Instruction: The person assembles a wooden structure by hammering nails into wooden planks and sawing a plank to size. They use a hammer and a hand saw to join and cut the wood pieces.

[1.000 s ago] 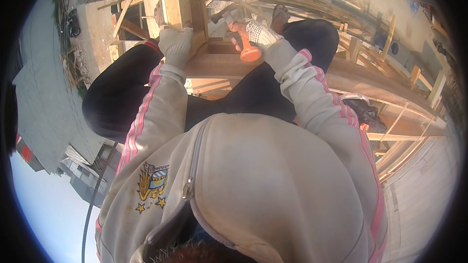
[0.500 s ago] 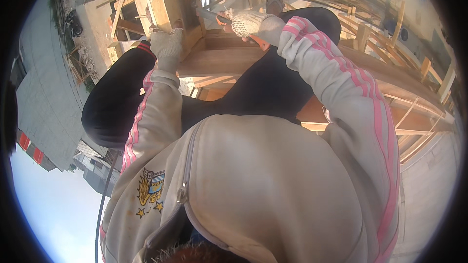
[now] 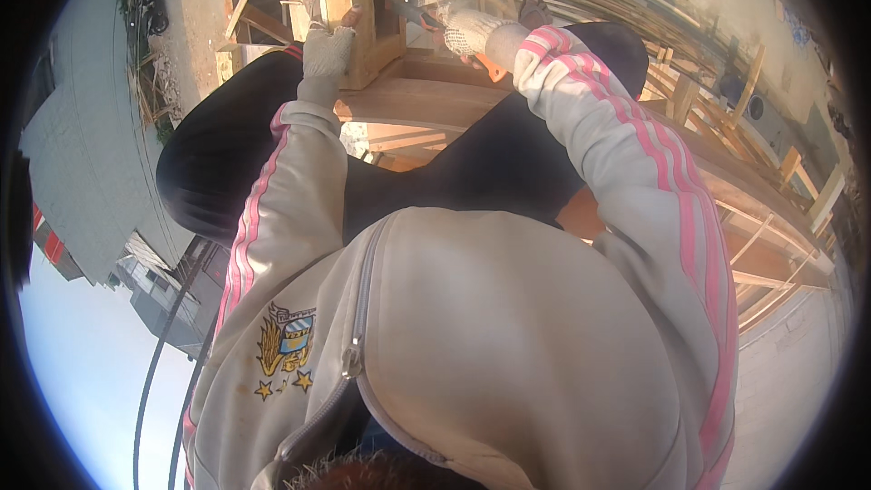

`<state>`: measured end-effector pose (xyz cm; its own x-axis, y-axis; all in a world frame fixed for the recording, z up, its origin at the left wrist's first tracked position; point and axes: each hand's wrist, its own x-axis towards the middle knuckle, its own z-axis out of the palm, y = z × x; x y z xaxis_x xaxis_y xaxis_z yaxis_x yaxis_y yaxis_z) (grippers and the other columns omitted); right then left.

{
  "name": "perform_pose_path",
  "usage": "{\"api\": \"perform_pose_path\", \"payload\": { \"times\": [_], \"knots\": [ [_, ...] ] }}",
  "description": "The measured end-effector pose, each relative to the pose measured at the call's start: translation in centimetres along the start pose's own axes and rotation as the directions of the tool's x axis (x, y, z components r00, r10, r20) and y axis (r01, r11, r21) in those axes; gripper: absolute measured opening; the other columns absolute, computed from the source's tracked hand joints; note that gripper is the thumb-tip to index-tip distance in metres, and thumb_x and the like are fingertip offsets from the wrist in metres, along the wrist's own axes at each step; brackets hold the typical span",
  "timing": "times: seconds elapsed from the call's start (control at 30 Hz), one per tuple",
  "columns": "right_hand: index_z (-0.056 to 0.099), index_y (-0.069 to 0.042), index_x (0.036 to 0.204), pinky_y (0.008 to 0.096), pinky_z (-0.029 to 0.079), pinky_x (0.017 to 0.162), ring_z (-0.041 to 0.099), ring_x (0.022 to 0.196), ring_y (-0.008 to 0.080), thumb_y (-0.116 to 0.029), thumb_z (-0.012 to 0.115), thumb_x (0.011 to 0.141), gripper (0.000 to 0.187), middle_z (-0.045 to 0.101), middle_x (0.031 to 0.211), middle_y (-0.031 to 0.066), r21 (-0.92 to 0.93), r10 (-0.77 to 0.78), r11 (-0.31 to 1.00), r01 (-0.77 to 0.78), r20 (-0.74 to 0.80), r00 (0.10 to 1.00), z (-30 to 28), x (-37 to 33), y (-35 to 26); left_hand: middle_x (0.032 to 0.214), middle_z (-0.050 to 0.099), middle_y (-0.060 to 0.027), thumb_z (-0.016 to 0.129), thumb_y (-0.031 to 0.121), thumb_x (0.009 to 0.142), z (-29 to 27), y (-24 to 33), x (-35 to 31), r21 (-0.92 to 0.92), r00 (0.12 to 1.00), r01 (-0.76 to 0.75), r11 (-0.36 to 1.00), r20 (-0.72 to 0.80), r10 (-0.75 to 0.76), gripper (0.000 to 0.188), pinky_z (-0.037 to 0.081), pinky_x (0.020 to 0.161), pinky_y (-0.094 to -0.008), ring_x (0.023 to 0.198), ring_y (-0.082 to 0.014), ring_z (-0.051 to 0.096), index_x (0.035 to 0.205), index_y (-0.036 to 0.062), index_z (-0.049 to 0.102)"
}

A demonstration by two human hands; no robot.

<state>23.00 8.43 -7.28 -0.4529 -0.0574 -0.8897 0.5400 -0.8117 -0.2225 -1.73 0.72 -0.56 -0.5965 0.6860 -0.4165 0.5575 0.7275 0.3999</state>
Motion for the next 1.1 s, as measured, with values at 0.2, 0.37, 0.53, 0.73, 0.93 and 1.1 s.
{"api": "perform_pose_path", "payload": {
  "times": [0.2,0.37,0.53,0.73,0.93,1.1],
  "knots": [
    [0.051,-0.013,0.148,0.0362,0.044,0.048,0.055,0.049,0.0152,-0.046,0.068,0.095,0.065,0.057,0.066,0.0024,-0.617,-0.271,0.771,0.160,-0.091,0.958,2.5,-4.7,-1.3,0.110,0.068,-0.0220,0.078,0.044,0.084,-1.9,0.7,5.1,-0.114,0.991,-0.039,0.993,-0.135,0.024,0.063,0.052,0.091,-0.0457,0.102,-0.0390,0.066,0.125,0.0021,0.057],
    [0.039,-0.013,0.158,0.0300,0.045,0.050,0.049,0.052,0.0108,-0.036,0.071,0.094,0.075,0.055,0.070,0.0014,-0.403,-0.370,0.867,0.292,-0.132,0.920,1.8,-1.9,0.5,0.104,0.068,-0.0191,0.074,0.044,0.088,-1.6,-0.8,3.7,-0.162,0.993,-0.024,0.986,-0.120,0.004,0.055,0.052,0.086,-0.0438,0.096,-0.0351,0.065,0.121,0.0020,0.061],
    [0.034,-0.020,0.162,0.0307,0.043,0.047,0.050,0.052,0.0121,-0.030,0.067,0.098,0.073,0.053,0.077,0.0019,-0.586,-0.173,0.796,0.150,0.017,0.985,3.2,-4.5,-1.2,0.097,0.068,-0.0161,0.069,0.045,0.092,-1.5,-1.2,3.4,-0.177,0.994,-0.018,0.984,-0.107,-0.001,0.050,0.051,0.081,-0.0420,0.090,-0.0312,0.064,0.116,0.0019,0.064],
    [0.061,-0.016,0.130,0.0532,0.054,0.064,0.064,0.077,0.0298,-0.030,0.068,0.091,0.042,0.068,0.097,0.0053,-0.602,-0.313,0.755,0.261,0.020,0.950,2.7,-3.7,0.2,0.090,0.068,-0.0126,0.064,0.045,0.097,-0.5,0.0,4.7,-0.124,0.995,-0.067,0.990,-0.080,0.057,0.046,0.051,0.075,-0.0398,0.082,-0.0265,0.063,0.111,0.0017,0.068],
    [0.061,-0.012,0.115,0.0308,0.048,0.048,0.058,0.054,0.0137,-0.027,0.073,0.097,0.027,0.057,0.072,0.0002,0.518,-0.556,0.617,0.593,-0.246,0.794,5.9,-6.8,6.0,0.083,0.068,-0.0091,0.059,0.046,0.101,-0.4,-1.3,5.1,-0.242,0.998,0.059,0.968,0.000,-0.061,0.046,0.051,0.069,-0.0376,0.075,-0.0218,0.062,0.105,0.0016,0.072],
    [0.051,-0.012,0.130,0.0346,0.049,0.050,0.057,0.055,0.0188,-0.052,0.051,0.105,0.047,0.062,0.086,0.0069,0.503,-0.632,0.285,0.816,-0.541,0.554,9.8,-11.5,7.7,0.094,0.071,-0.0129,0.062,0.056,0.100,-1.6,10.9,-2.8,-0.517,0.936,-0.244,0.820,0.096,0.339,0.062,0.052,0.075,-0.0378,0.084,-0.0220,0.066,0.110,-0.0044,0.069]
  ]
}}
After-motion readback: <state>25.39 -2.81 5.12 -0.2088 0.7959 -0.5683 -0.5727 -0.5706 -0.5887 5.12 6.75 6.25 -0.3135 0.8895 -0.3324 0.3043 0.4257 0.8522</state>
